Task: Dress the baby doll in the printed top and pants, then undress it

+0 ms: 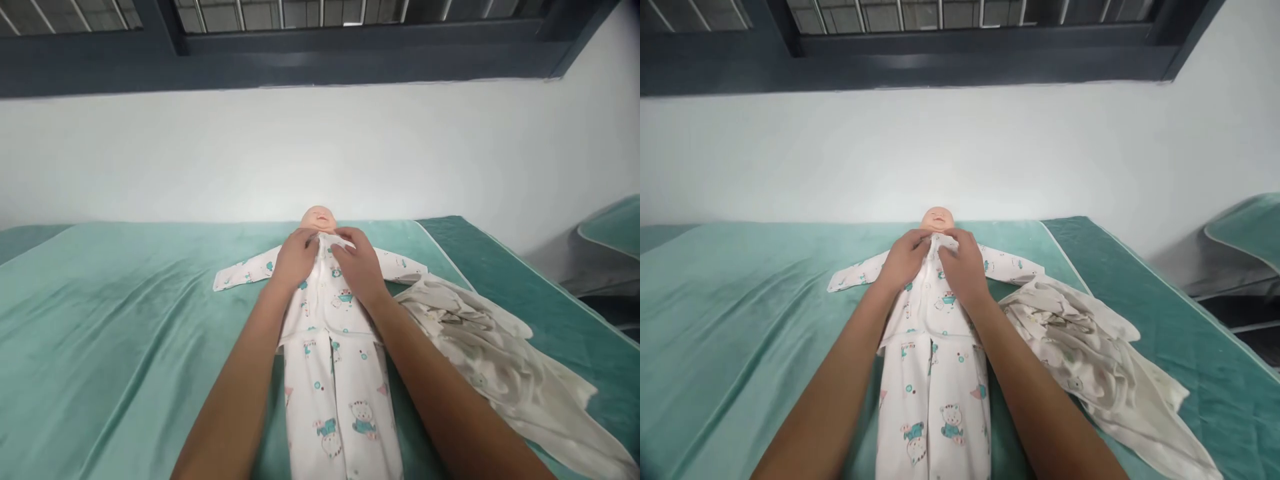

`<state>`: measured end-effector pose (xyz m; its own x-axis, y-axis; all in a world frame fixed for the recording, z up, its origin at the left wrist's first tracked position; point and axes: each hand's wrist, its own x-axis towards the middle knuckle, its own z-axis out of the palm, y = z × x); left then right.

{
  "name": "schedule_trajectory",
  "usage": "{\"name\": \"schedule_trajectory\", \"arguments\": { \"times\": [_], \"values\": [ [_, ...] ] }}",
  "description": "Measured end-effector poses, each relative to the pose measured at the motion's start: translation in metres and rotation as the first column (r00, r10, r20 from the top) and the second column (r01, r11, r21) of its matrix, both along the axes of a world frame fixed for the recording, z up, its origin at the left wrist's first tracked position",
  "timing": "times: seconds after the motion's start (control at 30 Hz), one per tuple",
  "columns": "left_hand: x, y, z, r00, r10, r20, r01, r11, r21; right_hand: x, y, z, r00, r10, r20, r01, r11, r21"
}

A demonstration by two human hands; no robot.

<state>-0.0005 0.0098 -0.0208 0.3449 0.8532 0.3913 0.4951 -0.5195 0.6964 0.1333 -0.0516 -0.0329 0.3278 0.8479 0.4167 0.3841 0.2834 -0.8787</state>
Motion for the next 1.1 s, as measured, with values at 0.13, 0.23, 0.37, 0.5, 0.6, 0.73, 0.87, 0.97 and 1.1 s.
{"name": "schedule_trajectory", "arguments": {
  "times": [0.13,0.23,0.37,0.5,0.6,0.73,0.87,0.97,1.1],
  "values": [
    [-0.003,0.007,-0.004,0.995,-0.053,0.085,0.06,0.995,-0.08,0.01,0.036,-0.008,0.996,0.081,-0.043,-0.084,0.993,-0.078],
    [-0.006,0.004,-0.005,0.991,-0.073,0.108,0.085,0.99,-0.11,0.016,0.033,-0.013,0.993,0.084,-0.079,-0.091,0.992,-0.089],
    [-0.006,0.002,-0.003,0.992,-0.065,0.104,0.078,0.988,-0.134,0.017,0.027,-0.013,0.996,0.076,-0.054,-0.081,0.992,-0.093],
    [-0.005,0.001,0.0,0.994,-0.052,0.092,0.065,0.987,-0.145,0.016,0.028,-0.011,0.994,0.106,-0.031,-0.11,0.985,-0.135],
    [-0.005,0.001,0.0,0.995,-0.064,0.078,0.074,0.988,-0.134,0.017,0.03,-0.011,0.983,0.182,-0.031,-0.184,0.975,-0.125],
    [-0.006,0.001,-0.001,0.994,-0.083,0.068,0.092,0.987,-0.13,0.018,0.032,-0.013,0.966,0.259,0.018,-0.255,0.959,-0.123],
    [-0.007,0.003,-0.004,0.994,-0.081,0.075,0.09,0.987,-0.132,0.018,0.034,-0.012,0.963,0.259,0.07,-0.25,0.962,-0.111],
    [-0.006,0.003,-0.006,0.994,-0.091,0.068,0.098,0.99,-0.106,0.018,0.033,-0.01,0.967,0.245,0.075,-0.237,0.966,-0.102],
    [-0.004,0.002,-0.006,0.996,-0.081,0.039,0.085,0.992,-0.088,0.017,0.032,-0.009,0.972,0.231,0.054,-0.225,0.97,-0.094]
  ]
}}
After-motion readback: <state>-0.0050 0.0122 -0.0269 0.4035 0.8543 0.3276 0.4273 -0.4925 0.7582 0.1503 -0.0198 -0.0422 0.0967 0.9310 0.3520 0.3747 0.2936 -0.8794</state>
